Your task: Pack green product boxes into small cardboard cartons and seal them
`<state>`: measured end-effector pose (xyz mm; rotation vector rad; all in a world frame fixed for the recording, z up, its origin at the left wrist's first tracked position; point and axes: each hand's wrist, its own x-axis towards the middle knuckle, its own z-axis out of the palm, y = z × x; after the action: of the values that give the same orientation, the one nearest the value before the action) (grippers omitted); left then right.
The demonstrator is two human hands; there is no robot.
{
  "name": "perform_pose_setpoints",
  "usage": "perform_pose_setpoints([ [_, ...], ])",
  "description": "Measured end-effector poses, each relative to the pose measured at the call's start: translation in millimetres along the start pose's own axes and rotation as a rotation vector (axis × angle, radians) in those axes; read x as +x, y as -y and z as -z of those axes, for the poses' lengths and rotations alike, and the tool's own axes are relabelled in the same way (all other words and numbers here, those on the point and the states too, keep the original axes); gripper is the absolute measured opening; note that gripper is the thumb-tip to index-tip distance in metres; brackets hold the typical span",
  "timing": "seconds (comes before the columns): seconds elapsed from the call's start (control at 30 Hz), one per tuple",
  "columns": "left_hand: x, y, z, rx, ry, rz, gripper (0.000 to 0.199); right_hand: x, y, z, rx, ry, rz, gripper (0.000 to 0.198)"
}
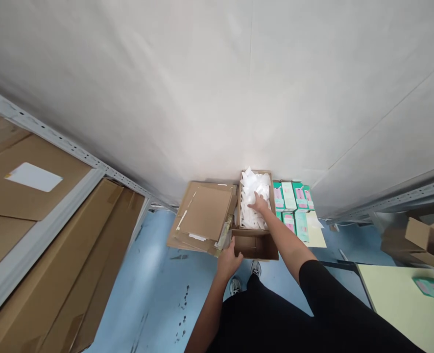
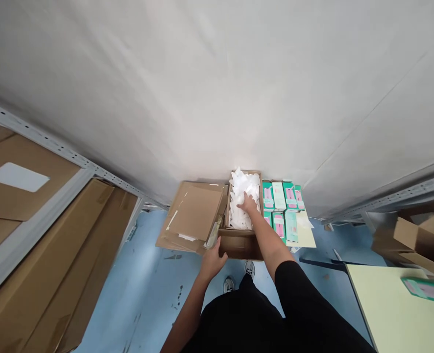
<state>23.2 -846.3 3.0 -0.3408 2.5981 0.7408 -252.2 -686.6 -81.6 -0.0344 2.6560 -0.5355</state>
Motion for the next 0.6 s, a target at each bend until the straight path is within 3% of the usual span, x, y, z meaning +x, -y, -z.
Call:
perform_pose_setpoints([
  [0.13,6,0,1,-0.025,-0.011,0.007,0.078,12,0,-14,-0.053,0.067,0.071,0.05],
  [0.23,7,0,4,-0.028,-0.006,-0.006,0.079,8,1,-13,-0.058,0.061,0.083,0.029],
  [0.43,2,3,9,-0.026,-0.003,-0.027,0.079,-21,6,7,-0.007,-0.079,0.113,0.014],
  [0.6,-7,10,9,-0.013,-0.013,-0.074,0.081,-57,7,30,0.084,-0.258,0.171,0.013],
])
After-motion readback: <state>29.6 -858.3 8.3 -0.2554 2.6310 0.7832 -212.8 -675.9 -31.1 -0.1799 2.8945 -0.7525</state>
